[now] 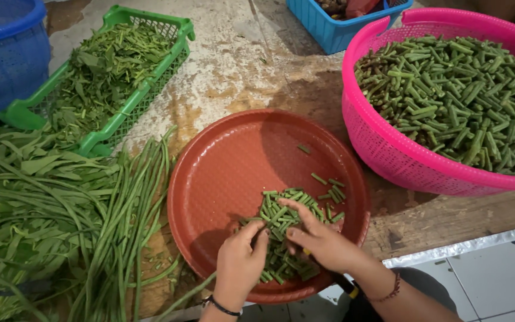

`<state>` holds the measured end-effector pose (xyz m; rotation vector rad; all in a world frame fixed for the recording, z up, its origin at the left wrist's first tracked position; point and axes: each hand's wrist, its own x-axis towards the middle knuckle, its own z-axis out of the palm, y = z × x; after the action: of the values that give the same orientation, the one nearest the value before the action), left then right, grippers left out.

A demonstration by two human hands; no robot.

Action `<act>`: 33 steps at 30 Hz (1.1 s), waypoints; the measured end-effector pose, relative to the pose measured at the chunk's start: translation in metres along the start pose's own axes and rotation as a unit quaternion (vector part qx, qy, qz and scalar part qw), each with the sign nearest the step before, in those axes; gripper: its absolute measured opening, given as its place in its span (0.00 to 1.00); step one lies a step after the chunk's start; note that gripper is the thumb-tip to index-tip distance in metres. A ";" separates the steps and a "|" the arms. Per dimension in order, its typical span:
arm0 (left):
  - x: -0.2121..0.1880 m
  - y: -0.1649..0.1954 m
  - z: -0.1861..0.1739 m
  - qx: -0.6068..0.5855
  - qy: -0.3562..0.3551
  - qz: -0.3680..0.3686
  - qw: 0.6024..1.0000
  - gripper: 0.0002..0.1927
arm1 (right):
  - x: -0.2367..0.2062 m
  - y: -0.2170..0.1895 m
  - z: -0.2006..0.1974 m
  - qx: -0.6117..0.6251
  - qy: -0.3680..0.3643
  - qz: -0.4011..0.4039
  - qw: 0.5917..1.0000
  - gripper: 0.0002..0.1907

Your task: The person repeatedly picks long green beans from a pile on the table, breaks them into short segments by hand, and places the pieces into a red bowl. The person continues this process throughout the clip, accumulating cut pieces in the bowl.

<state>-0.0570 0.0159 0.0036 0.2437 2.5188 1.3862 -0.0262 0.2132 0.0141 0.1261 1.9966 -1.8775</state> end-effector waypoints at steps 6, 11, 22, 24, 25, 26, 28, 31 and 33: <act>-0.002 -0.008 0.007 0.073 0.061 0.056 0.994 0.11 | 0.004 0.020 0.012 -0.009 0.009 -0.071 0.997 0.31; -0.009 -0.010 0.019 0.074 0.157 0.211 0.962 0.08 | 0.012 0.031 0.013 -0.031 0.056 -0.034 0.997 0.26; -0.002 -0.013 0.013 -0.029 0.078 0.097 0.992 0.15 | 0.006 0.025 0.004 0.012 -0.036 -0.014 0.999 0.25; -0.003 -0.010 0.010 -0.024 0.066 0.091 0.993 0.14 | 0.008 0.022 0.007 0.002 -0.038 -0.018 0.999 0.23; -0.003 -0.009 0.008 -0.003 0.045 0.063 0.997 0.14 | 0.008 0.020 0.007 0.003 -0.036 -0.033 0.999 0.22; -0.003 -0.007 0.005 0.017 0.025 0.034 0.999 0.14 | 0.007 0.017 0.008 0.003 -0.035 -0.048 0.998 0.21; -0.002 -0.006 0.001 0.065 0.006 -0.002 0.998 0.13 | 0.004 0.008 0.005 -0.034 0.026 0.043 0.998 0.24; -0.001 -0.004 -0.001 0.052 0.022 0.023 0.998 0.12 | 0.001 -0.004 0.000 -0.011 0.048 0.100 0.994 0.27; 0.000 -0.005 0.000 0.049 0.038 0.037 0.997 0.12 | -0.002 -0.007 0.000 -0.002 0.027 0.059 0.998 0.29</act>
<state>-0.0570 0.0133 -0.0006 0.3121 2.6694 1.3250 -0.0272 0.2132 0.0214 0.2894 1.9825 -1.8126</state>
